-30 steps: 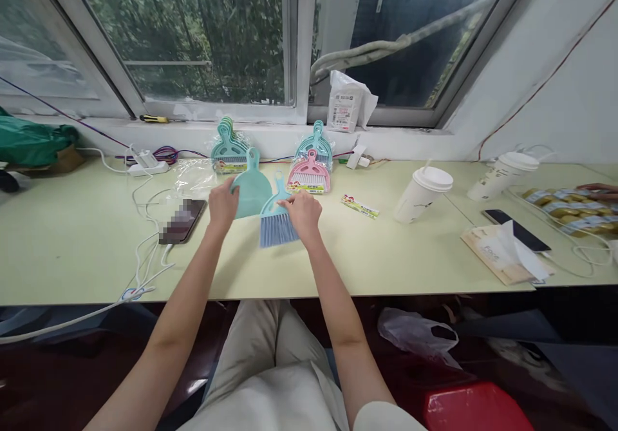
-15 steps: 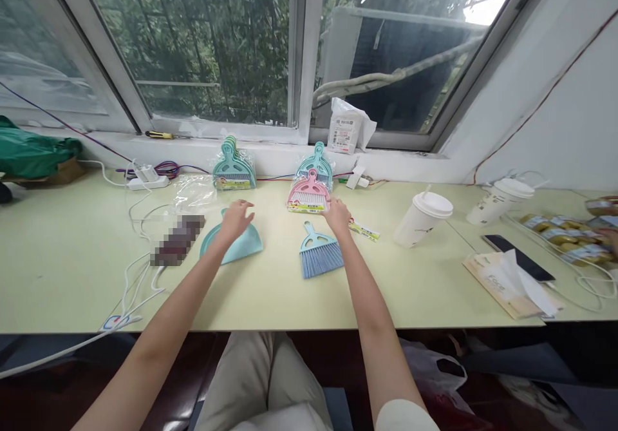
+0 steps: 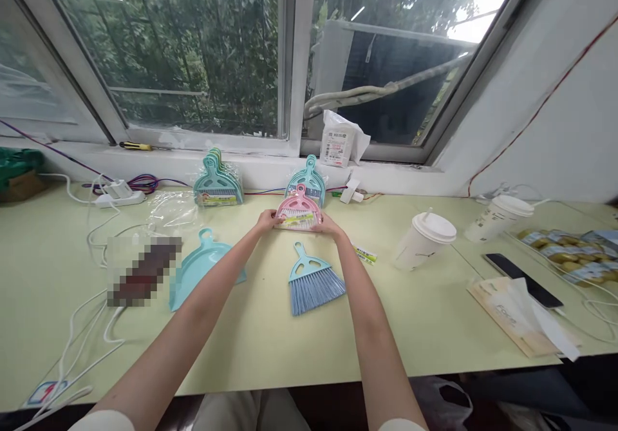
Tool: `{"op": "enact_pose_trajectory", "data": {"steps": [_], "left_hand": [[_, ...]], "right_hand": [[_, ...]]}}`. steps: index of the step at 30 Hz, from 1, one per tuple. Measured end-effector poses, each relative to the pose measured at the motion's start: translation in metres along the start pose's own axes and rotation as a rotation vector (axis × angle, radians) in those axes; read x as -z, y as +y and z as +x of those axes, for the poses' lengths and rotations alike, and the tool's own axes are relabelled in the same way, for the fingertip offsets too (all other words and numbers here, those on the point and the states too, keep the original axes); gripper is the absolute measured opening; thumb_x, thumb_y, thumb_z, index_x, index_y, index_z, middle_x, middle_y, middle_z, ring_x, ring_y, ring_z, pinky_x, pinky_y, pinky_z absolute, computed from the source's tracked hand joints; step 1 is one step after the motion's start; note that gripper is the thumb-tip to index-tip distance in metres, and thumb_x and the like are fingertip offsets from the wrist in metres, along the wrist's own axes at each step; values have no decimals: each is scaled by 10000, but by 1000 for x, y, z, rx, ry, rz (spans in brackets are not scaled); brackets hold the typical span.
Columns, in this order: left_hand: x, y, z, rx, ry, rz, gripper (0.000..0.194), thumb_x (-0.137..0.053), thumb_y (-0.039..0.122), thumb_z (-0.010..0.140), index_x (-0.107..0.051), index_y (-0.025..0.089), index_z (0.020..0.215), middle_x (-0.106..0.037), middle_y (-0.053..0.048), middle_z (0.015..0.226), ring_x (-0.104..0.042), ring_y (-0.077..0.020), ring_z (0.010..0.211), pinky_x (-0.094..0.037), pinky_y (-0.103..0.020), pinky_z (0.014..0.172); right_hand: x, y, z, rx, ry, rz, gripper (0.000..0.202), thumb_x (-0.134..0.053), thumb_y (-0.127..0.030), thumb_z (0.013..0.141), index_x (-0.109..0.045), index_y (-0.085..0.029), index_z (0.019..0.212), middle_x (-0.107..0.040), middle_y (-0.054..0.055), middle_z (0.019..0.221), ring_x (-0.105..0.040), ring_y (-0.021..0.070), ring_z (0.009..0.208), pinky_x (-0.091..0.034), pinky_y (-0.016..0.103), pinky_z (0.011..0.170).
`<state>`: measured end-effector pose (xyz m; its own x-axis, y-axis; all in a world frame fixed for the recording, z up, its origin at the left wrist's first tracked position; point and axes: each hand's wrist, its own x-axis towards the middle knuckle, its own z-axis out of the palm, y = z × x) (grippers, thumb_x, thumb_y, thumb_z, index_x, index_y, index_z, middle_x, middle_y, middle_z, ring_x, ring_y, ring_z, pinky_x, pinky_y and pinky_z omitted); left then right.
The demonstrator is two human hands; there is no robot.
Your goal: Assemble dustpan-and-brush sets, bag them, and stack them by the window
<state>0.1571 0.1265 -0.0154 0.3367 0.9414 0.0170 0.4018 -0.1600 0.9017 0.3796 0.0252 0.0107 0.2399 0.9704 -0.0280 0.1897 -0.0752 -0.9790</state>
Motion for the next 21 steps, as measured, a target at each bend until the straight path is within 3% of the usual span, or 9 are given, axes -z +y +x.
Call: {"op": "enact_pose_trajectory", "data": {"steps": [6, 9, 12, 17, 21], "left_hand": [[5, 7, -13, -103, -78, -386, 388, -612, 364, 781, -474, 204, 1107, -654, -55, 1021, -646, -156, 805, -493, -252, 659], [19, 17, -28, -21, -157, -404, 493, -636, 431, 775, -436, 196, 1159, -650, -94, 1067, -670, -174, 752, -518, -289, 656], [41, 23, -45, -3, -255, -399, 576, -731, 402, 704, -481, 175, 1169, -640, -121, 1129, -672, -202, 863, -537, -311, 742], [60, 16, -75, 0, -352, -567, 481, -762, 206, 669, -581, 106, 1104, -643, -145, 1147, -655, -219, 945, -532, -369, 886], [59, 7, -92, 114, -190, -687, 477, -700, 61, 693, -575, 79, 1153, -663, -164, 1070, -680, -212, 855, -563, -360, 829]], "right_hand": [[-3, 10, -4, 15, 121, 204, 719, -705, -114, 603, -470, -204, 1277, -679, 47, 1052, -646, 163, 899, -538, 287, 756], [-13, 6, -9, -52, 138, 280, 601, -694, -105, 626, -538, -212, 1196, -696, 31, 996, -662, 141, 824, -541, 252, 711], [-22, 0, -14, -160, 128, 256, 543, -696, -78, 628, -569, -195, 1143, -707, 25, 912, -665, 134, 708, -547, 251, 646], [-38, -9, -26, -213, -31, 279, 715, -705, -85, 648, -437, -194, 1301, -687, 53, 985, -667, 140, 706, -575, 297, 666], [-46, -13, -40, -119, -237, 209, 1024, -791, -191, 599, -216, -203, 1445, -582, 134, 1244, -638, 200, 979, -549, 373, 825]]}}
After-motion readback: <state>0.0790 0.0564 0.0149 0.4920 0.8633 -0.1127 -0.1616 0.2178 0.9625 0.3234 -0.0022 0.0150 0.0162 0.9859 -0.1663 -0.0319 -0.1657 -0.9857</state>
